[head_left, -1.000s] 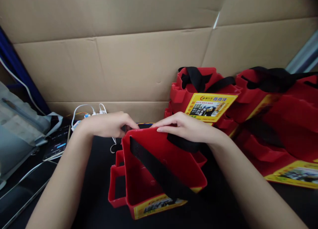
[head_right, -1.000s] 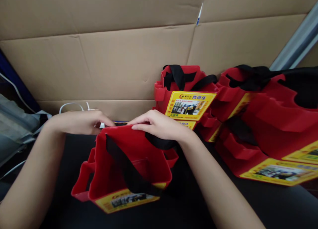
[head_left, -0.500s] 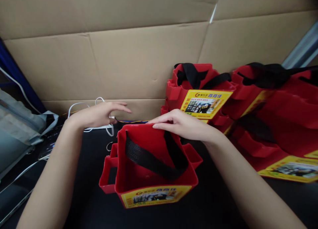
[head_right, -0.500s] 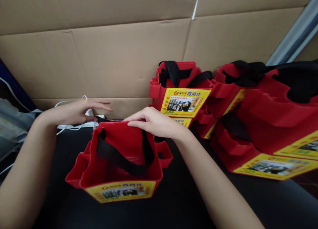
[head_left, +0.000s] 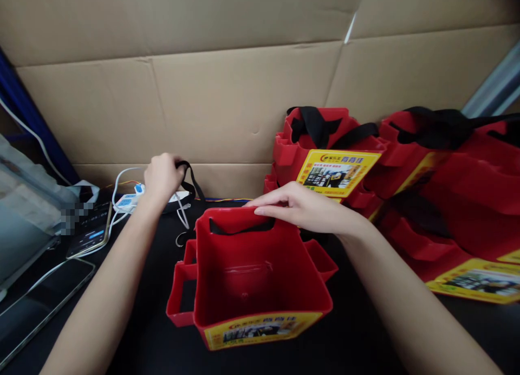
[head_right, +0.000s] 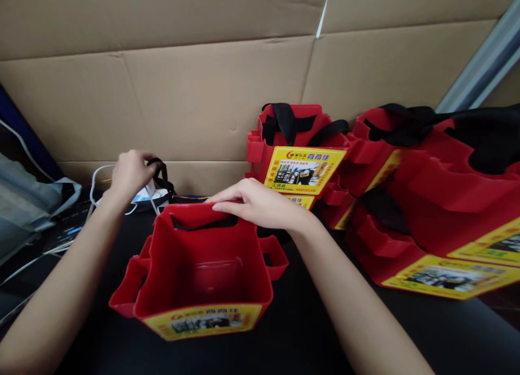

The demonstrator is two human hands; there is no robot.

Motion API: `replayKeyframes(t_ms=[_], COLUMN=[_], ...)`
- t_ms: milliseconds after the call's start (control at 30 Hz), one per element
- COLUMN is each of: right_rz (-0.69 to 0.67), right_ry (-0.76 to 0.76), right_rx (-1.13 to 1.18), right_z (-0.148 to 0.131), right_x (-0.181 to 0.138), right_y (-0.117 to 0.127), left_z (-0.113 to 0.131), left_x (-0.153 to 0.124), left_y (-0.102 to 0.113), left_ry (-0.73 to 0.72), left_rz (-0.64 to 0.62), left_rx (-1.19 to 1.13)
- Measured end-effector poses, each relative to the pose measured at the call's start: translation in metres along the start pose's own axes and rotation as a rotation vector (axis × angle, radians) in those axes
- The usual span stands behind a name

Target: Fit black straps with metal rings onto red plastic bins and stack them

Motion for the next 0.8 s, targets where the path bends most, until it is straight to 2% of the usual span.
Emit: replayKeyframes(t_ms=[100, 200, 267, 400, 500, 600, 700, 733, 800], right_rz=[-0.023, -0.049, -0.077, -0.134, -0.119, -0.061, -0.14, -0.105, 0.107], right_ry=[0.004, -0.001, -0.012, -0.038, -0.071, -0.186, -0.29, -0.295, -0.277], right_rx=[-0.01, 0.009, 0.035, 0.132, 0.283, 0.606, 0.976, 1.075, 1.199], right_z=[-0.003, -0.008, -0.012, -0.017, -0.01, 0.006, 0.021, 0.025, 0.032], right_x=[-0.002, -0.004, -0.006, -0.007, 0.002, 0.023, 0.048, 0.055, 0.065], right_y=[-0.001, -0.002, -0.001, -0.002, -0.008, -0.023, -0.039, -0.041, -0.042], left_z=[-0.004, 0.001, 0.006, 0.013, 0.026, 0.049, 0.069, 0.072, 0.067], left_x=[0.002, 0.005, 0.008, 0.009, 0.0, -0.016, -0.027, -0.028, -0.024], left_y=[0.007, 0.01, 0.008, 0.011, 0.02, 0.027, 0.026, 0.026, 0.026], left_ry=[0.026, 0.058, 0.061, -0.078, -0.286, -0.496, -0.635, -0.661, -0.668], left_rz=[0.13, 0.267, 0.315, 0.352, 0.141, -0.253, -0.615, -0.694, -0.807], left_rx=[-0.105, -0.565, -0.818, -1.009, -0.999, -0.868, -0.751, -0.734, -0.694])
Point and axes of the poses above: each hand's wrist, its own x-axis towards the middle knuckle, its own y-axis out of the back of the hand, z = x × y, the point moved 1 cm from there along x, towards the middle knuckle, and after that the axes turned 7 degrees about z, right-handed, at the moved point
